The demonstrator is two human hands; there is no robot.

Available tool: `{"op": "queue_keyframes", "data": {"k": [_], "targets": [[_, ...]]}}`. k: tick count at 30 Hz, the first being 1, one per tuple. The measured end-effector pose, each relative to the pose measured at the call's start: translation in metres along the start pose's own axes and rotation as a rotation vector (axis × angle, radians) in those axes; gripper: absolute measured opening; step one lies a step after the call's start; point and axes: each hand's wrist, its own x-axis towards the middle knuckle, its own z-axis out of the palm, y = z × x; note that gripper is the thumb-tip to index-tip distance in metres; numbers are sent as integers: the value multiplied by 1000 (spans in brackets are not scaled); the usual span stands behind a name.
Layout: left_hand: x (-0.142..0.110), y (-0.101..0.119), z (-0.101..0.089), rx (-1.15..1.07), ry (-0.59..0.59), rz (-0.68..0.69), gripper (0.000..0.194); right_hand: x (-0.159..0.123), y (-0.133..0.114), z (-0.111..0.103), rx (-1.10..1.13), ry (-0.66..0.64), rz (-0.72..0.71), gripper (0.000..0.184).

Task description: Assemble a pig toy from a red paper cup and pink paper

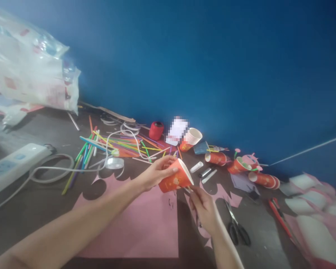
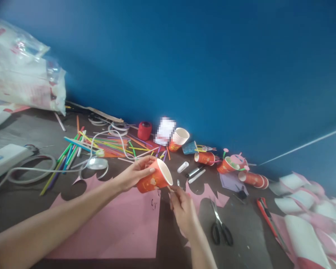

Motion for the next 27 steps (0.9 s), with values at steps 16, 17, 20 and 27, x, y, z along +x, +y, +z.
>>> {"op": "queue_keyframes", "data": {"k": [16, 17, 20, 27], "targets": [[-14, 3, 16, 462, 73, 97, 33, -6, 16, 5, -277, 493, -397, 10], [-13, 3, 14, 431, 40, 69, 35, -6, 17, 5, -281, 488, -420, 11], [-11, 1, 9, 243, -87, -51, 42, -5, 18, 2, -256, 433, -408, 15], [-10, -1, 2, 166, -227, -151, 42, 0, 11, -6, -95, 155, -128, 23]]}}
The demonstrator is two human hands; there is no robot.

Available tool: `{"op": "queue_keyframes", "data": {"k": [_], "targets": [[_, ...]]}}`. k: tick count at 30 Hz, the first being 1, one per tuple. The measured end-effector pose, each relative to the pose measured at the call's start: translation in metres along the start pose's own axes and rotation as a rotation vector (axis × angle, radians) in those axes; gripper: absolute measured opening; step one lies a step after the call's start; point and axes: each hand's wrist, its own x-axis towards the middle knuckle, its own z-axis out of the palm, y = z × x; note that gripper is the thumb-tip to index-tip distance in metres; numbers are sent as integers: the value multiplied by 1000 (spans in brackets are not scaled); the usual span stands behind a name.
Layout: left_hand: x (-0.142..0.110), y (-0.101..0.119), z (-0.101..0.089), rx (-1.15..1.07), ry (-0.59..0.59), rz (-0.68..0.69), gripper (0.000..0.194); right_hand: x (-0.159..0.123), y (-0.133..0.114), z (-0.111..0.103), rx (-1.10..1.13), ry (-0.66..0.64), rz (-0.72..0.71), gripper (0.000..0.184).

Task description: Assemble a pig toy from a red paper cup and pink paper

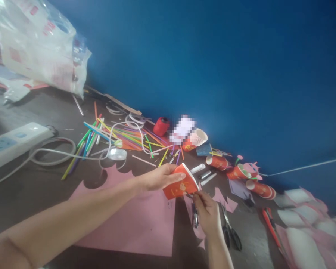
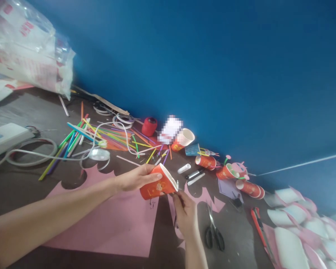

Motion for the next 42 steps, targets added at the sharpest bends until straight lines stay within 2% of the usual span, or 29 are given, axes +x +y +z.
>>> {"op": "queue_keyframes", "data": {"k": [4, 8, 10, 16, 18, 21, 24, 28, 31, 35, 37, 39, 42], "targets": [[-2, 2, -1, 44, -19, 2, 41, -3, -2, 6, 96, -64, 108, 35], [-2, 0, -2, 15, 9, -5, 43, -9, -3, 14, 126, 30, 122, 30], [-2, -2, -3, -1, 31, -13, 43, -10, -2, 16, 175, 32, 149, 29], [2, -12, -7, -108, 52, 2, 38, -7, 4, 21, 506, -188, 396, 40], [4, -17, -8, -153, 63, -3, 38, -7, 4, 23, 454, -135, 362, 39], [6, -20, -9, -200, 81, -11, 40, -11, 1, 25, 199, 29, 202, 32], [6, -18, -8, -171, 96, -11, 42, -14, -3, 27, -25, 135, 59, 24], [5, -15, -8, -133, 111, 2, 43, -16, -3, 27, -138, 228, -32, 21], [5, -17, -10, -157, 99, -12, 41, -13, -1, 26, -85, 170, 14, 24], [5, -23, -12, -194, 49, -36, 38, -7, 2, 21, 179, -67, 193, 34], [5, -25, -12, -176, 27, -36, 39, -5, 2, 17, 240, -135, 240, 37], [5, -25, -12, -141, 30, -39, 40, -5, 0, 15, 175, -120, 223, 35], [5, -25, -12, -108, 51, -42, 40, -8, -4, 15, 11, 19, 103, 24]]}}
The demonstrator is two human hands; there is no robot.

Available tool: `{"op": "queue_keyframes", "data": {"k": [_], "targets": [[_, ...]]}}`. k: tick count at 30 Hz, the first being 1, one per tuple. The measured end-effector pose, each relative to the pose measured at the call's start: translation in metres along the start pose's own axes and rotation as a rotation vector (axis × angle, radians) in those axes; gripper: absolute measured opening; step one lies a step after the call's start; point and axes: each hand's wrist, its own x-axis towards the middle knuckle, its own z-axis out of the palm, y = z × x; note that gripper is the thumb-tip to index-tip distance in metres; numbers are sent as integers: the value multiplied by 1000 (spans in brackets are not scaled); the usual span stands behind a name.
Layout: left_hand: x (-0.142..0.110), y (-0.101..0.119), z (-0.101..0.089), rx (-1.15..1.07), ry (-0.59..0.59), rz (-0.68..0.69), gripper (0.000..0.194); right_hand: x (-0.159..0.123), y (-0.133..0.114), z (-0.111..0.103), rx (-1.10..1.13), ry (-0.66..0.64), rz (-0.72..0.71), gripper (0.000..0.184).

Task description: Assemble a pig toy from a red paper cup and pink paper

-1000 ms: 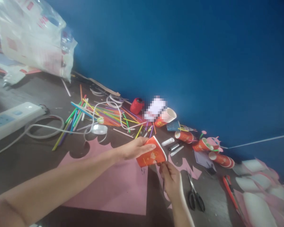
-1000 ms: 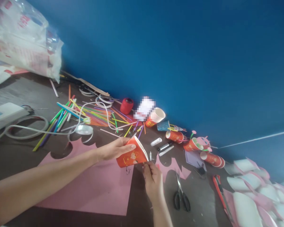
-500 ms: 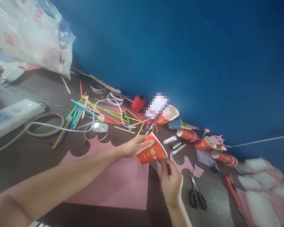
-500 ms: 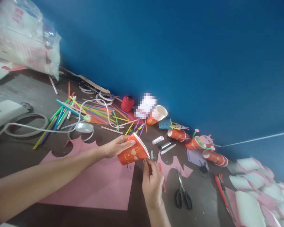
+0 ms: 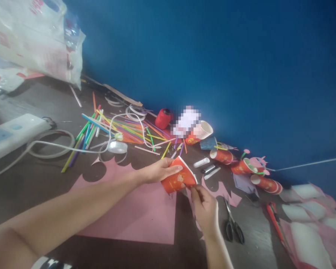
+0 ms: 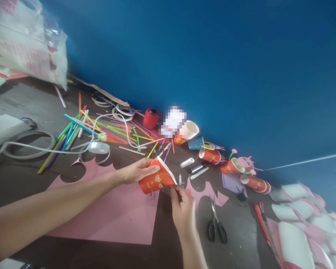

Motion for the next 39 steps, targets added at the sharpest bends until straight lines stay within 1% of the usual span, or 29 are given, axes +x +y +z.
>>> {"op": "queue_keyframes", "data": {"k": [2, 4, 8, 10, 12, 16, 18, 20, 22, 23, 26, 28, 30, 32, 35, 37, 39], "targets": [[0, 0, 1, 9, 10, 4, 41, -3, 0, 2, -48, 88, -74, 18], [0, 0, 1, 18, 25, 12, 42, -5, 3, 5, -75, 140, -121, 15], [-1, 1, 1, 42, 43, 26, 41, -6, 8, 6, -193, 206, -260, 12], [-2, 1, 1, 60, 51, 36, 41, -4, 8, 4, -240, 214, -310, 13], [-2, 2, 0, 80, 55, 29, 41, -2, 7, 1, -224, 148, -268, 16], [-2, 3, -3, 128, 32, -21, 41, 2, 7, -3, -47, -87, -28, 30], [-1, 2, -3, 112, 5, -39, 40, 3, 9, -3, 66, -151, 52, 36], [-1, 2, -3, 52, -25, -45, 39, 5, 11, -1, 154, -174, 87, 39], [-1, 1, -1, -35, -28, -22, 38, 6, 11, 3, 202, -156, 101, 38], [-1, 0, 0, -85, -9, 2, 38, 7, 10, 5, 215, -128, 104, 38], [2, -3, 2, -176, 110, 100, 36, 8, 6, 11, 227, -38, 101, 40], [5, -6, 1, -165, 202, 172, 34, 7, 4, 13, 210, -11, 86, 40], [8, -8, -2, -129, 257, 212, 32, 6, 3, 12, 175, 4, 62, 38], [10, -10, -6, -107, 256, 213, 32, 5, 3, 9, 113, 34, 33, 35], [9, -9, -10, -98, 218, 199, 33, 2, 1, 4, -17, 99, -21, 28], [7, -7, -10, -67, 210, 198, 34, 0, -2, 1, -98, 131, -86, 22], [6, -6, -9, -8, 201, 234, 40, -1, -7, -1, -170, 129, -157, 20]]}}
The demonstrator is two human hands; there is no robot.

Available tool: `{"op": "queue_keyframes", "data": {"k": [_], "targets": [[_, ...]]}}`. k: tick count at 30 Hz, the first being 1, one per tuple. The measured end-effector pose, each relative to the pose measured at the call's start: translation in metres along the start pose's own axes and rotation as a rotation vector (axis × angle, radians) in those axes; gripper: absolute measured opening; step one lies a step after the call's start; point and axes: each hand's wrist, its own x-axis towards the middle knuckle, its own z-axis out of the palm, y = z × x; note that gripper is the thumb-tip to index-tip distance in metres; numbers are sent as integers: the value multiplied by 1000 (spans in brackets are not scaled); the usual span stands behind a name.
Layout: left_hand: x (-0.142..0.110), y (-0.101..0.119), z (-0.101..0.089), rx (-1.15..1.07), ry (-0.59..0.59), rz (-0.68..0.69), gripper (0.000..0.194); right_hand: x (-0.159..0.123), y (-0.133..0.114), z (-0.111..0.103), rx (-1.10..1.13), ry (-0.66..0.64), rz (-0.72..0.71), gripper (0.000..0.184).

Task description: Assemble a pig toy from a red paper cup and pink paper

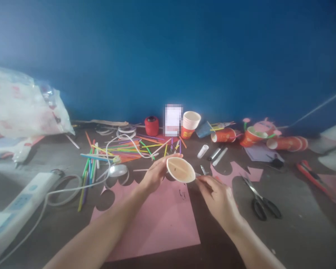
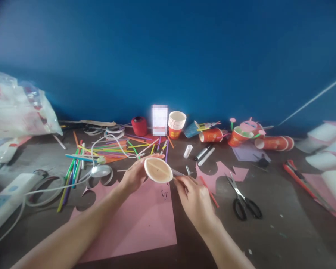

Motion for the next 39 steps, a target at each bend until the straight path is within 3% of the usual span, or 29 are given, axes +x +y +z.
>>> {"op": "queue_keyframes", "data": {"k": [3, 6, 10, 14, 25, 32, 39], "targets": [[-1, -4, 1, 91, -28, 28, 54, 1, -7, -4, -73, -52, -51, 23], [-1, -12, 0, 214, 39, -29, 64, 3, -10, -5, -93, -112, -75, 28], [-2, -14, -1, 397, 186, 69, 52, 1, -8, -7, -136, -180, -111, 32], [-1, -11, -1, 476, 261, 157, 40, -3, -7, -8, -182, -195, -116, 32], [1, -9, 1, 401, 185, 142, 33, -2, -14, -14, -116, -202, -27, 32], [1, -8, 3, 467, 171, 274, 34, 2, -17, -15, 237, -280, 117, 26], [-1, -3, 5, 410, 99, 231, 33, 6, -12, -2, 783, -553, 476, 33]]}}
